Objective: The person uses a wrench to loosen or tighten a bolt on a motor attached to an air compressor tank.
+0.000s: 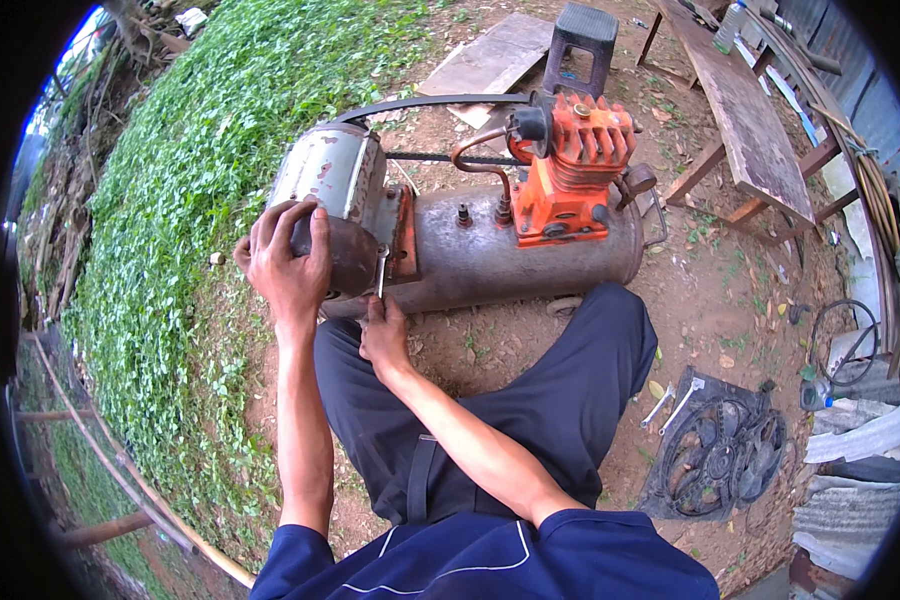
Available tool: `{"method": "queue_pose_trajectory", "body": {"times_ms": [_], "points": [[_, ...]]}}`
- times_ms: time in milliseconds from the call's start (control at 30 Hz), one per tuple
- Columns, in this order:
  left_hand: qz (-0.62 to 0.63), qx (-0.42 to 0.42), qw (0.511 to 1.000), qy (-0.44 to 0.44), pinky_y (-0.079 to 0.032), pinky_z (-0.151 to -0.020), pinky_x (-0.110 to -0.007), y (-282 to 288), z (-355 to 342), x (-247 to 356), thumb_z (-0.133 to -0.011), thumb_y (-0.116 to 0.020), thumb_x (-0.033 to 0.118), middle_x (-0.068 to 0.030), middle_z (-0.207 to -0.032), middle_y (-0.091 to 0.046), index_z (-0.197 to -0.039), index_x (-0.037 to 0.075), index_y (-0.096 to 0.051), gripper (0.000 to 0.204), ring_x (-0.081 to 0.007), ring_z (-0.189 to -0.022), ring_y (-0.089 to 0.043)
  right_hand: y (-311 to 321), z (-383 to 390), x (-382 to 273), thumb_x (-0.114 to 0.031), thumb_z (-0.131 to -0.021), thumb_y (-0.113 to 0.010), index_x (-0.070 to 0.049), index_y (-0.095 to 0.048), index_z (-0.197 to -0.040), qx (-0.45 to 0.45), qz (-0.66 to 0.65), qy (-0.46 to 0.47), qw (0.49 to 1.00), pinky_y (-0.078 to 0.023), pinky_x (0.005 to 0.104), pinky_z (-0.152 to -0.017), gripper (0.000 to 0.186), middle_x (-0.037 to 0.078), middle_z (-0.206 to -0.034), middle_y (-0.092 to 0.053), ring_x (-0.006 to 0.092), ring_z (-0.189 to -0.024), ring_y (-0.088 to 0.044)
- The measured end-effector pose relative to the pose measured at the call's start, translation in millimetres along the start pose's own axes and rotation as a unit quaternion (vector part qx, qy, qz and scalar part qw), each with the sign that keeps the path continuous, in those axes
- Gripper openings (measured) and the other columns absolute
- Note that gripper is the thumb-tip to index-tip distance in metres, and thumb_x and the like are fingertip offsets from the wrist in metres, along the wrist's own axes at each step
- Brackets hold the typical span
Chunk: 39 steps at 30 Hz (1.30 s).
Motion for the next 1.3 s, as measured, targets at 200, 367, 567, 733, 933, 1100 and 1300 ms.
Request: {"method": "queue_pose_trajectory", "body": {"times_ms": [200, 367, 567, 733, 933, 1100, 1300], "points": [[0.015, 0.004, 1.000, -0.006, -0.034, -0.090, -0.034, 1.4, -2.5, 2.3, -0.084, -0.071, 0.028, 0.0020, -0.098, -0.069, -0.092, 0.018, -0.073, 0.013, -0.0169, -0.097, -0.063, -3.0, -1.9, -9.0, -0.037, -0.107, -0.036, -0.011, -0.046, -0.098, -0.048, 0.035, -0.053, 0.997, -0.023, 0.0251, -0.037, 0.030, -0.004, -0.063, -0.034, 0.0065, -0.043, -0.024], [0.024, 0.002, 1.000, -0.006, -0.035, -0.089, -0.034, 1.4, -2.6, -2.6, -0.083, -0.070, 0.026, 0.0021, -0.097, -0.069, -0.092, 0.017, -0.073, 0.013, -0.0168, -0.096, -0.063, 15.0, -4.5, -22.6, -0.042, -0.105, -0.037, -0.011, -0.043, -0.094, -0.104, 0.145, -0.082, 0.981, -0.022, 0.0258, -0.035, 0.034, -0.004, -0.061, -0.032, 0.0065, -0.042, -0.024], [0.035, 0.010, 0.999, -0.013, -0.034, -0.091, -0.034, 0.9, 0.1, -1.2, -0.084, -0.069, 0.025, 0.0022, -0.097, -0.069, -0.093, 0.017, -0.074, 0.013, -0.0167, -0.097, -0.063, 49.4, -31.2, -102.9, -0.047, -0.104, -0.038, -0.002, -0.053, -0.105, -0.195, 0.571, -0.091, 0.792, -0.038, 0.0310, -0.034, 0.047, 0.000, -0.056, -0.039, 0.0134, -0.041, -0.043], [0.037, 0.013, 0.999, -0.013, -0.034, -0.092, -0.034, 1.5, -1.1, -2.8, -0.084, -0.068, 0.026, 0.0022, -0.098, -0.069, -0.094, 0.017, -0.073, 0.014, -0.0167, -0.098, -0.063, 6.1, -35.3, -182.8, -0.054, -0.096, -0.047, -0.003, -0.072, -0.095, -0.143, 0.849, 0.210, 0.462, -0.054, 0.0519, -0.076, 0.057, 0.027, -0.090, -0.068, 0.0423, -0.079, -0.068], [0.025, 0.030, 0.999, -0.007, -0.034, -0.092, -0.035, 1.2, 0.1, -0.8, -0.084, -0.068, 0.026, 0.0028, -0.098, -0.069, -0.094, 0.018, -0.073, 0.014, -0.0160, -0.098, -0.064, -5.2, -25.3, -192.8, -0.041, -0.090, -0.059, -0.010, -0.059, -0.074, -0.123, 0.816, 0.527, 0.204, -0.052, 0.0436, -0.062, 0.035, 0.008, -0.068, -0.060, 0.0248, -0.069, -0.068], [0.012, 0.031, 0.999, -0.002, -0.034, -0.093, -0.034, 3.1, 0.6, 0.0, -0.083, -0.068, 0.026, 0.0037, -0.098, -0.069, -0.091, 0.019, -0.074, 0.012, -0.0149, -0.098, -0.064, -16.6, -28.3, -197.4, -0.033, -0.089, -0.058, -0.013, -0.056, -0.080, -0.208, 0.731, 0.645, 0.087, -0.047, 0.0360, -0.072, 0.022, 0.002, -0.077, -0.058, 0.0195, -0.080, -0.061], [0.016, 0.033, 0.999, 0.000, -0.033, -0.093, -0.034, 2.9, 1.3, -0.1, -0.083, -0.067, 0.026, 0.0039, -0.098, -0.070, -0.091, 0.019, -0.074, 0.012, -0.0146, -0.098, -0.064, -28.1, -70.7, -195.1, -0.035, -0.092, -0.053, -0.015, -0.059, -0.093, -0.297, 0.786, 0.536, 0.084, -0.042, 0.0412, -0.086, 0.021, 0.004, -0.086, -0.060, 0.0217, -0.096, -0.059]]}}
Point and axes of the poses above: each hand's wrist, its own z-axis away from the middle knuckle, its own y-axis out of the back of the hand, x = y × z, the point moved 9 cm from there along -z, towards the middle knuckle
